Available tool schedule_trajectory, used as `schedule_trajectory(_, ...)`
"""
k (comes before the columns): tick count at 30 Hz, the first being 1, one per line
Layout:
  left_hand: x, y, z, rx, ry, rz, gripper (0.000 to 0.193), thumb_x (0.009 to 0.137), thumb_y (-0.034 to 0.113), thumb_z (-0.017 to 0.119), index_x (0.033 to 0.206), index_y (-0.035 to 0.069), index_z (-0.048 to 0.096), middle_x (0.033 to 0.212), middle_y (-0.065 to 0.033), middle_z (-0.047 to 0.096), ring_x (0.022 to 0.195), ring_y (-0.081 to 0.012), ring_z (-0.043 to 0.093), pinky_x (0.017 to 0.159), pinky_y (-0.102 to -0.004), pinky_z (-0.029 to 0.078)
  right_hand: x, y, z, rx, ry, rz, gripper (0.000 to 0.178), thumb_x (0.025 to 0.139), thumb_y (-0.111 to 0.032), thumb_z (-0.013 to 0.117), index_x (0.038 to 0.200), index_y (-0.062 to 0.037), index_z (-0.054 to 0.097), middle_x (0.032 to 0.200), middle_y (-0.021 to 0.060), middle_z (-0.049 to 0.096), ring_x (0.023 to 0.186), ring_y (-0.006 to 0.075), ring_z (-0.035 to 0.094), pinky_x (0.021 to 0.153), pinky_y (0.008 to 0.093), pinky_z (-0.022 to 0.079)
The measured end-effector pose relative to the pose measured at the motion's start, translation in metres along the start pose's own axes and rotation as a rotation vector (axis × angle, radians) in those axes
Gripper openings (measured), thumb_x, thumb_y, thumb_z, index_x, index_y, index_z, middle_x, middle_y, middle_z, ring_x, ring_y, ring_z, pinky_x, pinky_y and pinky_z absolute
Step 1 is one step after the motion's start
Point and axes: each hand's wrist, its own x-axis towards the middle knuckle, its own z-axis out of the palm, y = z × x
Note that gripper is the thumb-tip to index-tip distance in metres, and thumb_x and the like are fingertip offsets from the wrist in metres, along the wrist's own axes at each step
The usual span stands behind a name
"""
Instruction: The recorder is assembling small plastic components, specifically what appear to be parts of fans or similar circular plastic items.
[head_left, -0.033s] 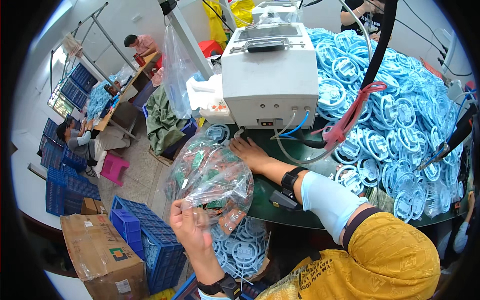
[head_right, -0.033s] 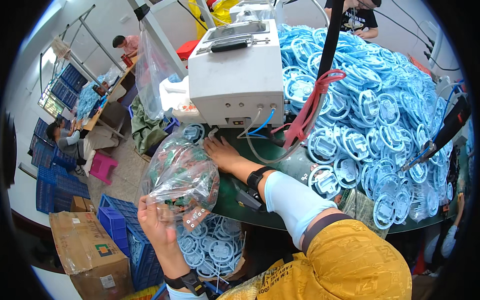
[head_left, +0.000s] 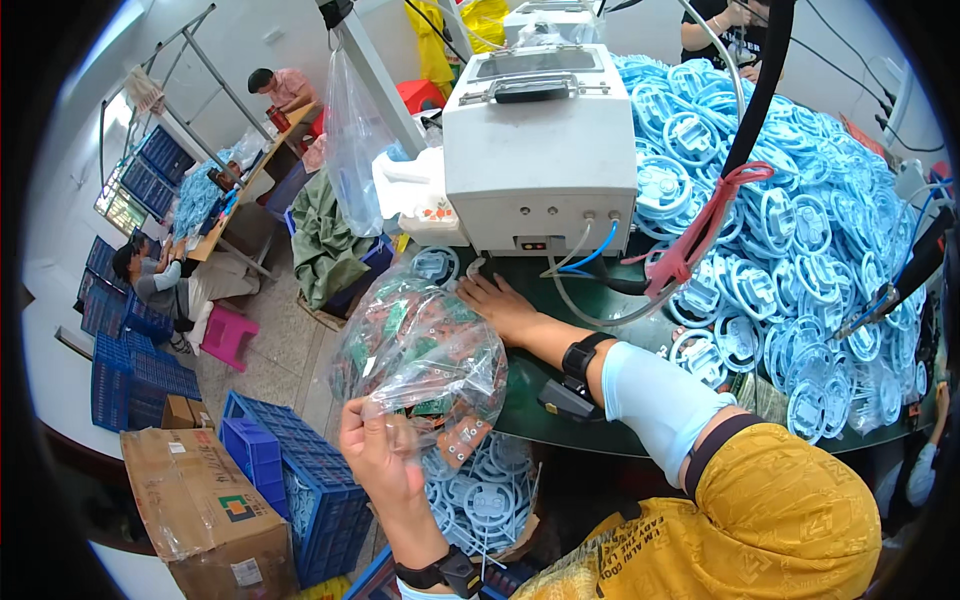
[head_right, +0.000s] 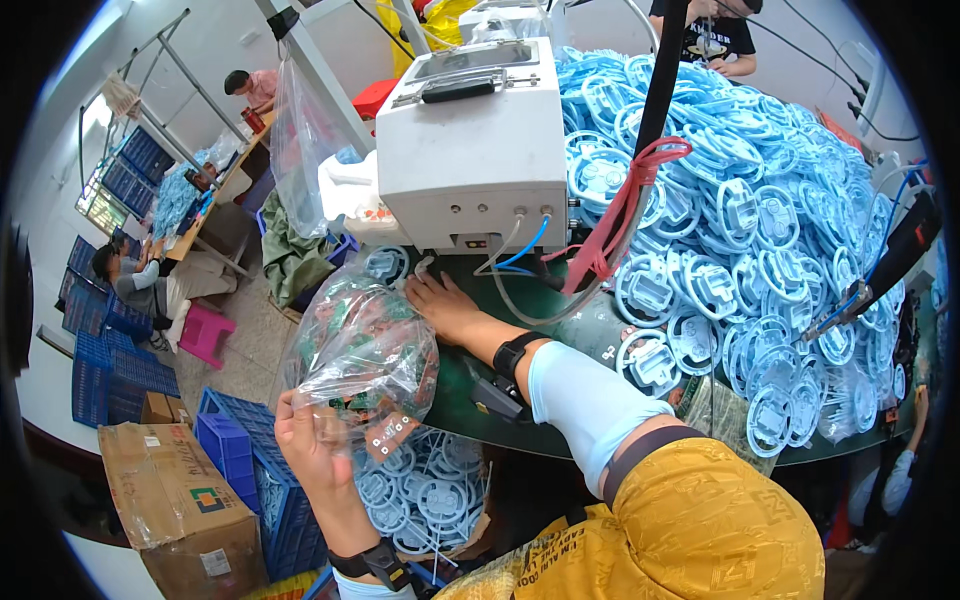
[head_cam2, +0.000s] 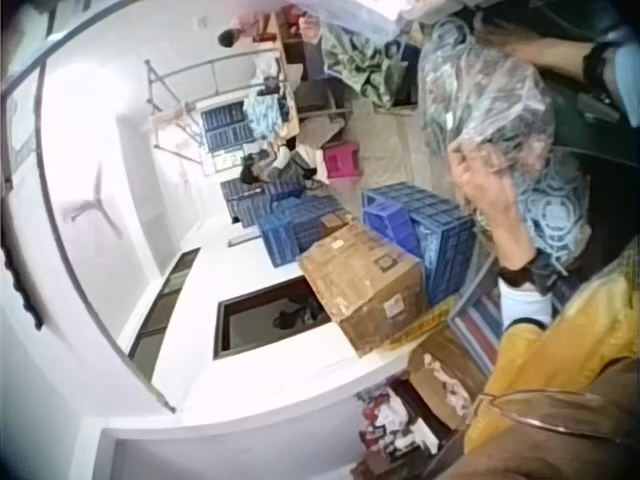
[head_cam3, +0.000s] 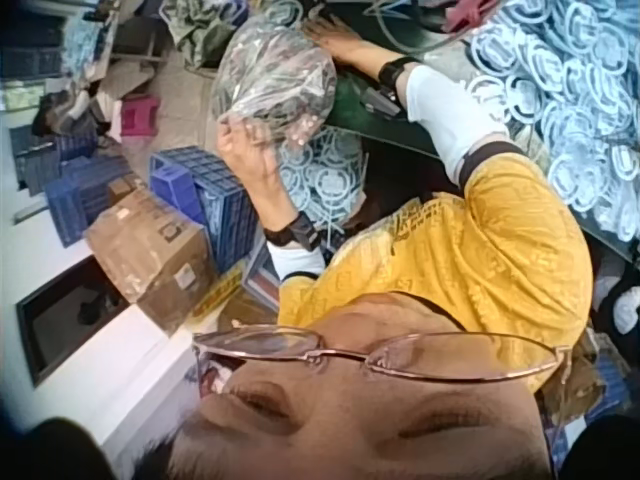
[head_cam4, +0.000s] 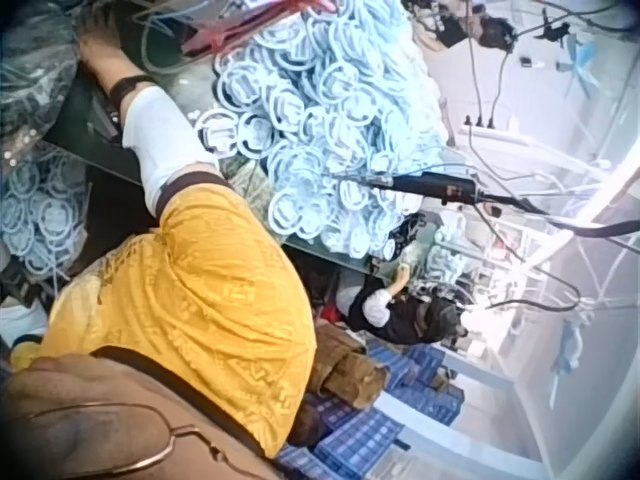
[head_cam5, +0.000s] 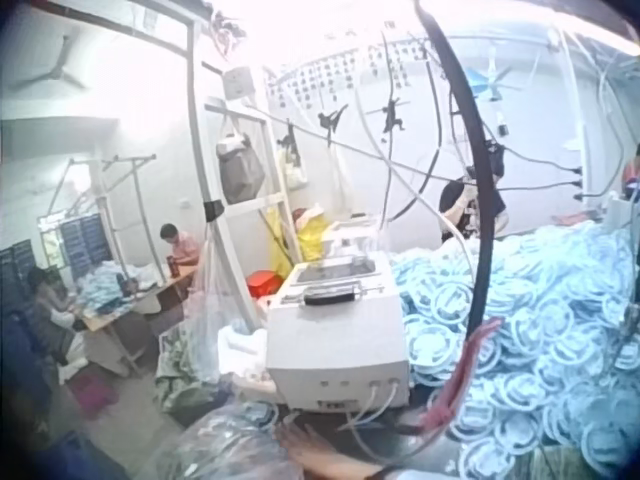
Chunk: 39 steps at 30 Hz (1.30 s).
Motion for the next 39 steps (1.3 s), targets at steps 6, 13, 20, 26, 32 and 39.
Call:
schedule_trajectory(6, 0.0, 0.001, -0.003, 0.002, 0.005, -0.003, 0.01, 0.098, 0.013, 0.053, 0.09, 0.009, 0.048, 0.055, 0.0071, 0.034, 0.043, -0.0012, 0.028, 0.037, -0.0189, 0.02, -0.029, -0.021, -0.008, 0.194, -0.058, -0.165, 0.059, 0.086, -0.031, 0.054, 0.141, -0.0141, 0.04, 0.149, 0.0122, 0.031, 0.141, 0.0345, 0.023, 0.107, 0.0663, 0.023)
schedule_trajectory(13, 0.006, -0.005, 0.002, -0.025, -0.008, 0.028, 0.01, 0.098, 0.013, 0.053, 0.091, 0.008, 0.049, 0.055, 0.0057, 0.036, 0.043, -0.0024, 0.03, 0.038, -0.0207, 0.021, -0.104, -0.071, -0.027, 0.183, -0.054, -0.296, 0.057, 0.093, -0.049, 0.047, 0.137, -0.0129, 0.045, 0.145, 0.0101, 0.04, 0.137, 0.0306, 0.031, 0.107, 0.0669, 0.02)
schedule_trajectory(20, 0.003, -0.013, -0.002, -0.017, 0.001, 0.026, 0.006, 0.099, 0.012, 0.051, 0.094, 0.009, 0.05, 0.057, 0.0056, 0.035, 0.042, -0.0027, 0.029, 0.037, -0.02, 0.021, -0.217, -0.062, -0.082, 0.149, -0.19, -0.323, 0.063, 0.094, -0.049, 0.047, 0.142, -0.0082, 0.038, 0.15, 0.0118, 0.034, 0.139, 0.0276, 0.031, 0.108, 0.0604, 0.025)
schedule_trajectory(26, -0.004, -0.016, -0.001, -0.053, -0.012, 0.023, 0.008, 0.098, 0.013, 0.052, 0.092, 0.008, 0.049, 0.06, 0.004, 0.041, 0.043, -0.0029, 0.031, 0.038, -0.0202, 0.023, -0.247, 0.019, -0.108, -0.079, -0.159, 0.061, 0.07, 0.092, -0.05, 0.05, 0.142, -0.004, 0.036, 0.147, 0.0157, 0.038, 0.137, 0.0294, 0.036, 0.108, 0.0573, 0.027)
schedule_trajectory(32, -0.014, -0.037, 0.035, -0.048, -0.022, -0.007, 0.01, 0.097, 0.013, 0.054, 0.09, 0.008, 0.05, 0.059, 0.003, 0.042, 0.043, -0.0027, 0.032, 0.037, -0.0195, 0.022, -0.155, 0.066, -0.081, -0.074, -0.076, 0.185, 0.069, 0.091, -0.051, 0.051, 0.139, -0.0031, 0.042, 0.144, 0.0143, 0.041, 0.135, 0.0325, 0.036, 0.112, 0.0512, 0.024)
schedule_trajectory(39, -0.034, -0.068, 0.045, 0.036, -0.014, -0.066, 0.012, 0.097, 0.013, 0.056, 0.088, 0.006, 0.052, 0.058, 0.006, 0.04, 0.044, -0.0012, 0.031, 0.039, -0.0196, 0.02, -0.135, 0.071, -0.083, -0.105, -0.008, 0.279, 0.067, 0.09, -0.053, 0.048, 0.137, -0.0058, 0.045, 0.141, 0.0126, 0.046, 0.132, 0.0335, 0.039, 0.113, 0.0508, 0.02)
